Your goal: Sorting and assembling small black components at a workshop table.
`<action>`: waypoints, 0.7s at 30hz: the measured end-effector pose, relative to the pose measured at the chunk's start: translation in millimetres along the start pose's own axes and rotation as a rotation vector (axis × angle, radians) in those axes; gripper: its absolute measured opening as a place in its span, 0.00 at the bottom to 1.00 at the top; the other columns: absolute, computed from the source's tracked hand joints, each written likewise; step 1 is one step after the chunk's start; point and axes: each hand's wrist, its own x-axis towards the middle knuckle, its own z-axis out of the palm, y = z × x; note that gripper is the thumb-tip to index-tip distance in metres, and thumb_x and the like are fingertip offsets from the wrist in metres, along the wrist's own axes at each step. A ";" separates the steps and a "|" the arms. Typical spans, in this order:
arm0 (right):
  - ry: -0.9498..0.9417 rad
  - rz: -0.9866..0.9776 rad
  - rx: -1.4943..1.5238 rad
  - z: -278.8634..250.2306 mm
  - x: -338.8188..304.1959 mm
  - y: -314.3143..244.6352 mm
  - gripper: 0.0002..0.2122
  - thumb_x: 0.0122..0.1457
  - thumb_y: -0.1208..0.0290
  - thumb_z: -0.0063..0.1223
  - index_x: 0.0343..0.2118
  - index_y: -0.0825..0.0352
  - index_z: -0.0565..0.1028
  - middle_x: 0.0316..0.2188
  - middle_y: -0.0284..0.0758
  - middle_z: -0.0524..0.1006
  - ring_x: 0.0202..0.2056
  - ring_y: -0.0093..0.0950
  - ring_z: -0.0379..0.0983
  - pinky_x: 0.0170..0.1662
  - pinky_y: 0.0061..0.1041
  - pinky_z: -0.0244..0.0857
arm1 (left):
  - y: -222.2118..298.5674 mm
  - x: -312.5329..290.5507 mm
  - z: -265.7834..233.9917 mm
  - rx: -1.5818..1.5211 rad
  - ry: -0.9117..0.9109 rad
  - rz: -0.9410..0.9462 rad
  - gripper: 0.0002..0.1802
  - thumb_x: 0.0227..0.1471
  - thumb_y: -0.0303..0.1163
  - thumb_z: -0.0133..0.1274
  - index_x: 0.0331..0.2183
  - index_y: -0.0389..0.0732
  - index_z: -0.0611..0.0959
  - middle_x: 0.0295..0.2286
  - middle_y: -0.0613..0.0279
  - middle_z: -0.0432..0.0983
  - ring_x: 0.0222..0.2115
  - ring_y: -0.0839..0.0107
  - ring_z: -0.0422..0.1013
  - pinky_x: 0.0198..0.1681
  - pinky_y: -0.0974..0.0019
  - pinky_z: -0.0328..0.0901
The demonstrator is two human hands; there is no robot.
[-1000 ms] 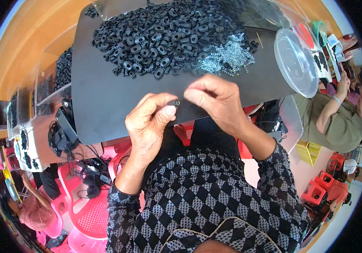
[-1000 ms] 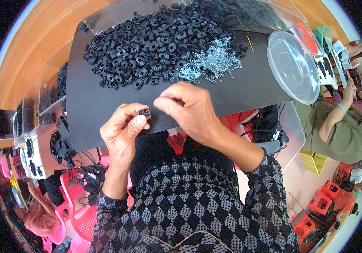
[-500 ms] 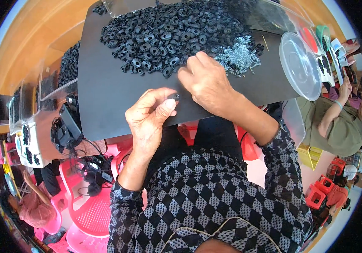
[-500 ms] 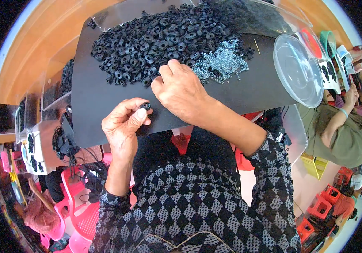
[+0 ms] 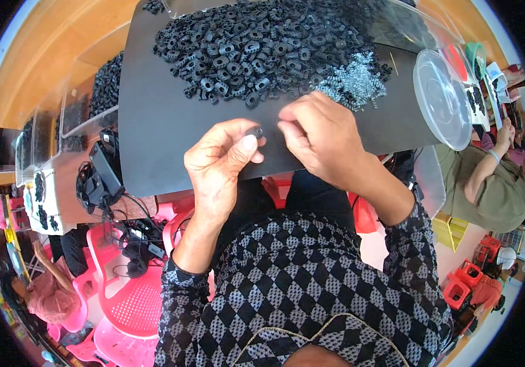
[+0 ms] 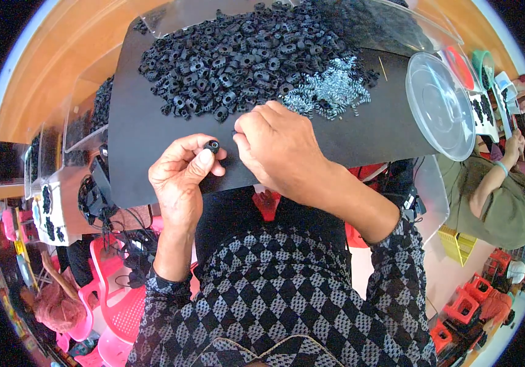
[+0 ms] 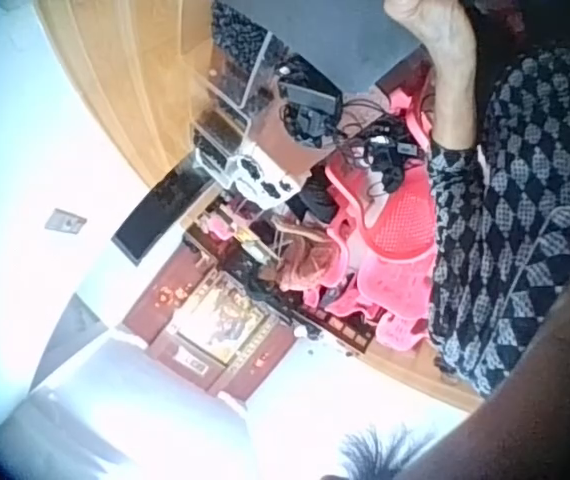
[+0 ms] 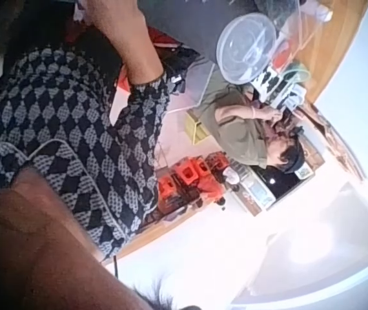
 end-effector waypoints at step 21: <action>-0.095 0.448 0.597 -16.8 -0.4 -14.6 0.07 0.46 0.85 0.56 0.29 0.70 0.74 0.26 0.29 0.72 0.26 0.16 0.65 0.29 0.16 0.60 | -3.8 -7.3 14.1 -0.020 -0.062 -0.040 0.11 0.50 0.23 0.54 0.37 0.29 0.78 0.29 0.57 0.76 0.24 0.76 0.70 0.28 0.76 0.67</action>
